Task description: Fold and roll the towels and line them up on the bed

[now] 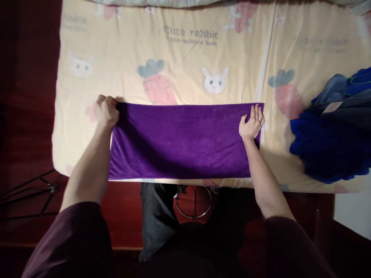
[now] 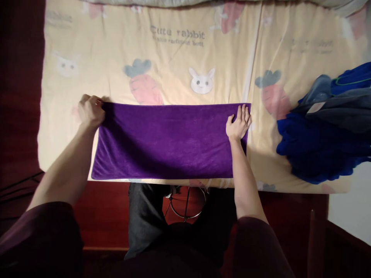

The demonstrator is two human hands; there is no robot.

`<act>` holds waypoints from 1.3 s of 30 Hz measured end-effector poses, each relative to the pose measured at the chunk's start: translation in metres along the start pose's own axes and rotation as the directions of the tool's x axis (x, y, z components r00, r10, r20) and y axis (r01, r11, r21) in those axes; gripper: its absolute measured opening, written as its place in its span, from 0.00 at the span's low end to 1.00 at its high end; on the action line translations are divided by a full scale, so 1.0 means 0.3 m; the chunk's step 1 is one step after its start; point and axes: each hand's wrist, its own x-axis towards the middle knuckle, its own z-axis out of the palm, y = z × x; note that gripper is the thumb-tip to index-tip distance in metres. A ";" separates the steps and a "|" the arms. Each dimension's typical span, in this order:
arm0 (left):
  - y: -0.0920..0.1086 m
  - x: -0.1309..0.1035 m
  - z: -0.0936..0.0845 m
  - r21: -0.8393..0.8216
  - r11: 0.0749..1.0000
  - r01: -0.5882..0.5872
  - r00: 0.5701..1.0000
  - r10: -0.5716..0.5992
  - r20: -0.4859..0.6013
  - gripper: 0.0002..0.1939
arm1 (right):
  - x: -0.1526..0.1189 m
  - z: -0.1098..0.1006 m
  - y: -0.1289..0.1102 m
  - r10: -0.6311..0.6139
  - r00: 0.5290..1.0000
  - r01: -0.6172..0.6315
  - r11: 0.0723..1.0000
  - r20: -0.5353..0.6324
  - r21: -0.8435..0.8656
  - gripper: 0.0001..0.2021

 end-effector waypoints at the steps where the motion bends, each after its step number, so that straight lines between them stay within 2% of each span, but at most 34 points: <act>1: 0.012 -0.032 0.012 -0.030 1.000 -0.002 0.999 0.000 -0.043 0.18 | 0.000 -0.001 -0.001 0.000 1.000 0.000 1.000 -0.006 0.004 0.28; 4: 0.022 -0.146 0.037 -0.071 0.990 -0.122 0.982 0.110 -0.155 0.26 | -0.001 -0.002 -0.001 0.000 1.000 0.000 1.000 0.003 0.009 0.27; 6: 0.008 -0.209 0.051 -0.072 0.971 -0.229 0.970 0.221 -0.104 0.30 | 0.000 -0.002 0.000 -0.001 1.000 0.001 1.000 0.028 0.003 0.27; 8: -0.012 -0.242 0.068 -0.087 0.962 -0.259 0.966 0.258 -0.020 0.30 | 0.000 -0.003 -0.001 -0.002 0.999 0.002 1.000 0.046 -0.014 0.26; 12: -0.040 -0.217 0.096 -0.110 0.980 -0.167 0.986 0.169 0.005 0.30 | -0.002 -0.010 -0.009 -0.007 0.999 0.010 0.997 0.047 -0.074 0.27; 15: -0.046 -0.187 0.096 -0.160 0.976 -0.147 0.988 0.152 0.021 0.31 | -0.002 -0.015 -0.018 -0.003 0.998 0.010 0.995 0.069 -0.098 0.27; 18: -0.047 -0.187 0.082 -0.225 0.951 -0.211 0.976 0.218 0.005 0.31 | -0.001 -0.015 -0.023 0.007 0.998 0.000 0.994 0.061 -0.112 0.27; 22: -0.048 -0.200 0.075 -0.278 0.875 -0.396 0.906 0.422 0.038 0.27 | -0.001 -0.007 -0.019 0.004 0.999 0.005 0.983 0.046 -0.182 0.27; 24: -0.050 -0.194 0.080 -0.310 0.868 -0.389 0.903 0.426 0.061 0.25 | 0.000 -0.003 -0.017 0.010 0.999 0.001 0.977 0.050 -0.211 0.27; 27: -0.056 -0.166 0.087 -0.369 0.856 -0.361 0.915 0.401 0.038 0.26 | 0.003 -0.003 -0.020 0.028 0.998 -0.013 0.972 0.060 -0.233 0.27; 31: -0.050 -0.163 0.065 -0.372 0.853 -0.366 0.917 0.398 0.012 0.29 | 0.006 -0.004 -0.030 0.039 0.998 -0.023 0.968 0.058 -0.250 0.28; 33: -0.019 -0.236 0.047 -0.319 0.890 -0.325 0.939 0.343 0.002 0.32 | 0.005 -0.003 -0.031 0.043 0.998 -0.029 0.962 0.043 -0.272 0.28; 34: 0.005 -0.300 0.041 -0.289 0.912 -0.289 0.954 0.300 -0.007 0.34 | 0.004 -0.003 -0.031 0.047 0.998 -0.034 0.958 0.037 -0.286 0.28; 36: 0.063 -0.474 0.046 -0.255 0.944 -0.210 0.977 0.211 -0.023 0.34 | -0.001 -0.003 -0.028 0.052 0.998 -0.038 0.951 0.039 -0.306 0.27; 39: 0.136 -0.759 0.079 -0.267 0.955 -0.127 0.990 0.140 0.030 0.31 | -0.003 -0.003 -0.021 0.037 0.998 -0.017 0.950 0.060 -0.311 0.27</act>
